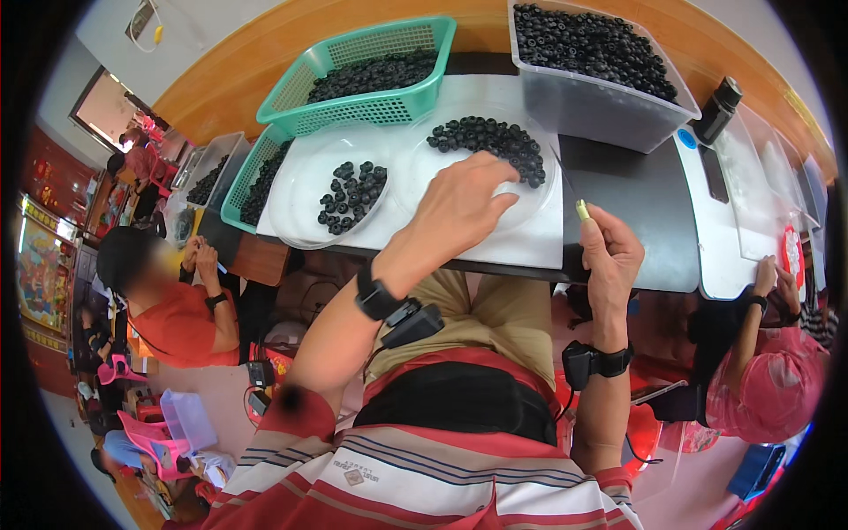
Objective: Trim excess material from black rubber/plastic components using a small utility knife.
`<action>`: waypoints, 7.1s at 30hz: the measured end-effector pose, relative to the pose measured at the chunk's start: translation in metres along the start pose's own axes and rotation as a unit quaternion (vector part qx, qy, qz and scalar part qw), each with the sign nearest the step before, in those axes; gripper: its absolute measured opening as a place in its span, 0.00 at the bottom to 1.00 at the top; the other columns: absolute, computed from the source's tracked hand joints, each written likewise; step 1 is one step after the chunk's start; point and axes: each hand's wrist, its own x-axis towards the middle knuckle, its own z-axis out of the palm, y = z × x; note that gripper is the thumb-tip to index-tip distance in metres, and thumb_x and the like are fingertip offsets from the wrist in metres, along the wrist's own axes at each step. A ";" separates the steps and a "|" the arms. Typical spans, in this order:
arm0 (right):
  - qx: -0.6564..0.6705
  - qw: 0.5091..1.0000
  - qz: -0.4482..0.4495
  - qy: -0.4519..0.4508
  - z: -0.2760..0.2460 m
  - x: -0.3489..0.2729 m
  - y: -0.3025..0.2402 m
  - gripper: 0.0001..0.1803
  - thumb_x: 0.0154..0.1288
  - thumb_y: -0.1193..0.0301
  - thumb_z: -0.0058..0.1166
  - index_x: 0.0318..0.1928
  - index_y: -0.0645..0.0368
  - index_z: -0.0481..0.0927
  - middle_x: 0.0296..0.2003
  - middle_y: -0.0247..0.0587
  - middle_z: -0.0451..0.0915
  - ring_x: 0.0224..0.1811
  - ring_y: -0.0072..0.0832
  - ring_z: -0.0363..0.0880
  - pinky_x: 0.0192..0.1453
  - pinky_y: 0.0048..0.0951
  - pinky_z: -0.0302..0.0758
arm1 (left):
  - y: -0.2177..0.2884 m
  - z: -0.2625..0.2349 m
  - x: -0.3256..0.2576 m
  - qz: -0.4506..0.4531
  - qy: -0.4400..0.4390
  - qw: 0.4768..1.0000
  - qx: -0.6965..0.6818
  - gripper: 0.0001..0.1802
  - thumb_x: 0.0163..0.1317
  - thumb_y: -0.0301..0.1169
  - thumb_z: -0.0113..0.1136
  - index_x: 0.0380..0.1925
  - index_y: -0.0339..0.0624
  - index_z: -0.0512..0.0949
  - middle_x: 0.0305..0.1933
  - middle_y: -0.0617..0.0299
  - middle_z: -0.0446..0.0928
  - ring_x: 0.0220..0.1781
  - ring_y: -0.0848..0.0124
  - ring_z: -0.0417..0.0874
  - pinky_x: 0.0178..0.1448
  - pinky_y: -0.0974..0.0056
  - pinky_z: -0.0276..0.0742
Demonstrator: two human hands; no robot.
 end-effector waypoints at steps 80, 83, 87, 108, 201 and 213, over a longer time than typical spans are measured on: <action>-0.064 0.976 -0.196 -0.070 0.008 -0.003 -0.025 0.16 0.57 0.76 0.67 0.46 0.64 0.83 0.28 0.39 0.80 0.26 0.21 0.74 0.30 0.21 0.68 | 0.019 0.014 -0.012 -0.217 -0.044 0.583 -0.782 0.12 0.64 0.24 0.59 0.47 0.35 0.75 0.46 0.50 0.79 0.43 0.66 0.84 0.53 0.59 0.86; -0.075 0.975 -0.198 -0.070 0.008 -0.002 -0.024 0.14 0.57 0.76 0.66 0.46 0.63 0.83 0.27 0.39 0.80 0.26 0.22 0.74 0.30 0.22 0.68 | 0.019 0.014 -0.013 -0.219 -0.038 0.600 -0.769 0.10 0.65 0.25 0.59 0.46 0.36 0.75 0.43 0.52 0.79 0.41 0.67 0.84 0.51 0.59 0.86; -0.098 0.987 -0.126 0.014 0.004 0.003 -0.009 0.14 0.61 0.74 0.64 0.47 0.66 0.83 0.31 0.36 0.82 0.31 0.19 0.76 0.35 0.19 0.71 | 0.028 0.005 -0.021 -0.197 -0.072 0.612 -0.762 0.08 0.65 0.25 0.59 0.43 0.36 0.77 0.41 0.54 0.79 0.39 0.69 0.83 0.49 0.60 0.86; -0.012 1.000 -0.014 0.013 -0.007 0.006 -0.005 0.14 0.65 0.73 0.62 0.48 0.68 0.82 0.34 0.32 0.82 0.33 0.14 0.75 0.38 0.14 0.71 | -0.048 -0.093 -0.077 -0.253 0.158 0.950 0.092 0.12 0.58 0.22 0.64 0.43 0.33 0.81 0.36 0.59 0.82 0.36 0.76 0.81 0.43 0.71 0.75; -0.026 0.999 -0.021 -0.004 0.005 0.006 0.000 0.14 0.65 0.71 0.63 0.47 0.68 0.82 0.34 0.31 0.81 0.35 0.14 0.75 0.41 0.16 0.71 | -0.028 -0.047 -0.043 -0.131 0.159 0.979 0.007 0.09 0.56 0.21 0.63 0.38 0.31 0.80 0.41 0.55 0.80 0.40 0.69 0.83 0.48 0.68 0.79; -0.024 0.999 -0.028 -0.017 0.002 0.006 0.003 0.14 0.65 0.71 0.63 0.47 0.68 0.82 0.34 0.30 0.80 0.35 0.14 0.74 0.40 0.16 0.70 | -0.057 -0.001 0.010 -0.109 0.031 0.964 0.242 0.10 0.58 0.23 0.56 0.41 0.38 0.79 0.43 0.48 0.79 0.46 0.49 0.80 0.45 0.49 0.78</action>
